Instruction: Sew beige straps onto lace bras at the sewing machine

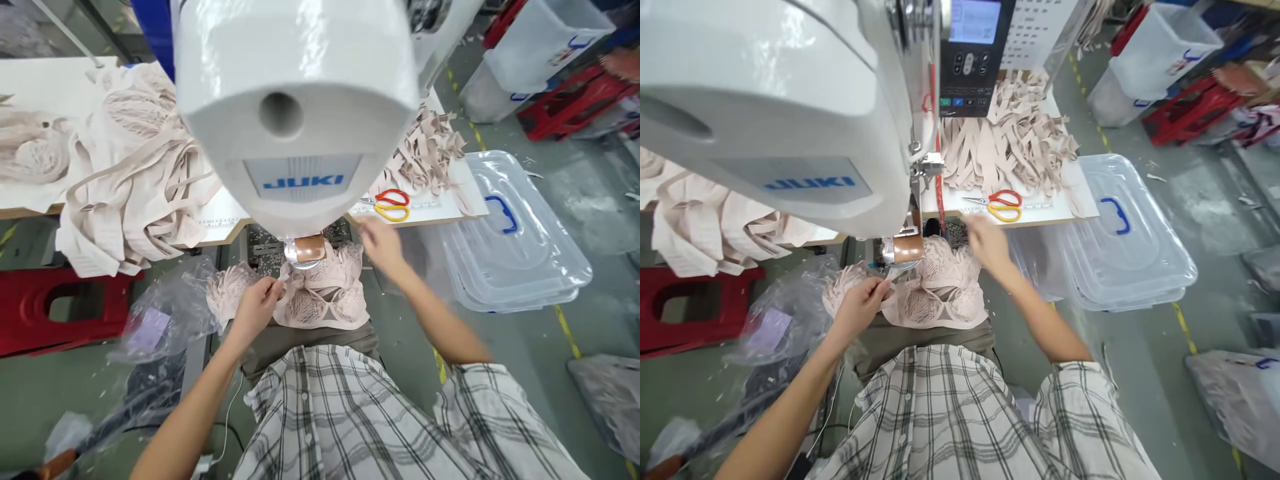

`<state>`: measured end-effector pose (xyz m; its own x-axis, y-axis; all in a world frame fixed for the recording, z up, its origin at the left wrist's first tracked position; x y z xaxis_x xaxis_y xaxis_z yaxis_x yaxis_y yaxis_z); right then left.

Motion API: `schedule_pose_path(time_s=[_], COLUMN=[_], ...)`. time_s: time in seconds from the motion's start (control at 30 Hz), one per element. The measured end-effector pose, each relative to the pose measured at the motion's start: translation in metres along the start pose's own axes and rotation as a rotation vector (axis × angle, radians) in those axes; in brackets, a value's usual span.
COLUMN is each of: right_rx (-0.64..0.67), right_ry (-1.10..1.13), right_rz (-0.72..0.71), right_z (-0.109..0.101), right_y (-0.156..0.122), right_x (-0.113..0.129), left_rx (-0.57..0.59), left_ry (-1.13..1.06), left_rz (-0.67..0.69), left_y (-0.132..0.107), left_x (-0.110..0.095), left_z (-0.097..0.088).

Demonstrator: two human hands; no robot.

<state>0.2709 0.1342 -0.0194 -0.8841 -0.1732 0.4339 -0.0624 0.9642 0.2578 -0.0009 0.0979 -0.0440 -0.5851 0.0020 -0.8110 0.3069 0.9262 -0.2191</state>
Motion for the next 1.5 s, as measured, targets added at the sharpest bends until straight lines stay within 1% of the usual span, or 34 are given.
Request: schedule_pose_path(time_s=[0.03, 0.07, 0.1, 0.17, 0.23, 0.27, 0.33, 0.4, 0.43, 0.5, 0.57, 0.63, 0.67, 0.73, 0.83, 0.9, 0.97, 1.07, 1.13, 1.17, 1.23, 1.3, 1.4, 1.5], right_rx=[-0.040, 0.001, 0.095, 0.233, 0.288, 0.285, 0.274, 0.187, 0.180, 0.175, 0.225, 0.227, 0.215, 0.192, 0.194, 0.216, 0.258, 0.303, 0.274, 0.249, 0.200, 0.175, 0.188, 0.214], right_ry=[-0.112, -0.207, -0.275, -0.366, -0.399, -0.392, -0.342, -0.189, -0.105, 0.047, 0.128, 0.158, 0.164, 0.176, 0.199, 0.226, 0.274, 0.377, 0.444, 0.466, 0.491, 0.493, 0.487, 0.494], right_rz=[0.082, 0.129, 0.135, 0.104, 0.077, 0.074, 0.057, 0.109, 0.137, 0.106, -0.005, -0.081, -0.100, -0.116, -0.128, -0.134, -0.111, 0.022, 0.108, 0.123, 0.093, 0.034, -0.017, 0.002], right_z=[-0.019, -0.029, -0.032, -0.034, -0.036, -0.038, -0.042, -0.051, -0.052, -0.049, -0.037, -0.026, -0.022, -0.012, 0.001, 0.008, 0.014, 0.020, 0.018, 0.016, 0.012, 0.010, 0.013, 0.019], right_y=[0.014, 0.027, 0.038, 0.051, 0.049, 0.042, 0.017, -0.017, -0.035, -0.070, -0.095, -0.105, -0.105, -0.098, -0.083, -0.077, -0.076, -0.083, -0.090, -0.092, -0.096, -0.096, -0.091, -0.084], right_x=[-0.027, -0.049, -0.064, -0.078, -0.077, -0.073, -0.058, -0.041, -0.031, 0.000, 0.040, 0.074, 0.085, 0.100, 0.109, 0.109, 0.106, 0.091, 0.081, 0.079, 0.081, 0.088, 0.100, 0.105], left_rx=[0.000, 0.003, 0.007, -0.002, -0.031, -0.044, -0.051, -0.009, 0.018, 0.066, 0.090, 0.093, 0.095, 0.097, 0.099, 0.085, 0.072, 0.068, 0.066, 0.065, 0.062, 0.055, 0.069, 0.107], left_ry=[0.030, 0.057, 0.081, 0.105, 0.074, 0.032, -0.092, -0.249, -0.336, -0.508, -0.643, -0.707, -0.708, -0.664, -0.548, -0.495, -0.488, -0.532, -0.548, -0.550, -0.551, -0.543, -0.477, -0.401], left_rz=[0.026, 0.050, 0.070, 0.080, 0.037, 0.006, -0.063, -0.133, -0.166, -0.214, -0.227, -0.219, -0.211, -0.193, -0.176, -0.175, -0.179, -0.187, -0.176, -0.164, -0.136, -0.119, -0.122, -0.128], left_y=[0.000, -0.001, -0.002, -0.003, -0.004, -0.004, -0.004, -0.005, -0.005, -0.006, -0.006, -0.006, -0.006, -0.008, -0.012, -0.013, -0.014, -0.014, -0.014, -0.013, -0.013, -0.012, -0.011, -0.010], left_x=[-0.003, -0.008, -0.012, -0.021, -0.024, -0.023, -0.018, -0.010, -0.006, 0.001, 0.003, -0.001, -0.004, -0.013, -0.026, -0.029, -0.029, -0.027, -0.026, -0.026, -0.026, -0.026, -0.027, -0.028], left_z=[0.000, 0.000, 0.001, 0.002, -0.001, -0.003, -0.007, -0.005, -0.002, 0.005, 0.011, 0.013, 0.013, 0.012, 0.007, 0.004, 0.002, 0.001, -0.001, -0.002, -0.005, -0.007, -0.007, -0.006])
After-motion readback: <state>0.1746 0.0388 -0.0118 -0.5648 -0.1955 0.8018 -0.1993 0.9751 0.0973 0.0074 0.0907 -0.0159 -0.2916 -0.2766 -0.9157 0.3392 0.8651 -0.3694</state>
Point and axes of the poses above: each hand's wrist, its own y-axis towards the middle knuckle, its own z-axis out of the palm, x = y × z, the point moved 9 cm from there along y, towards the middle knuckle
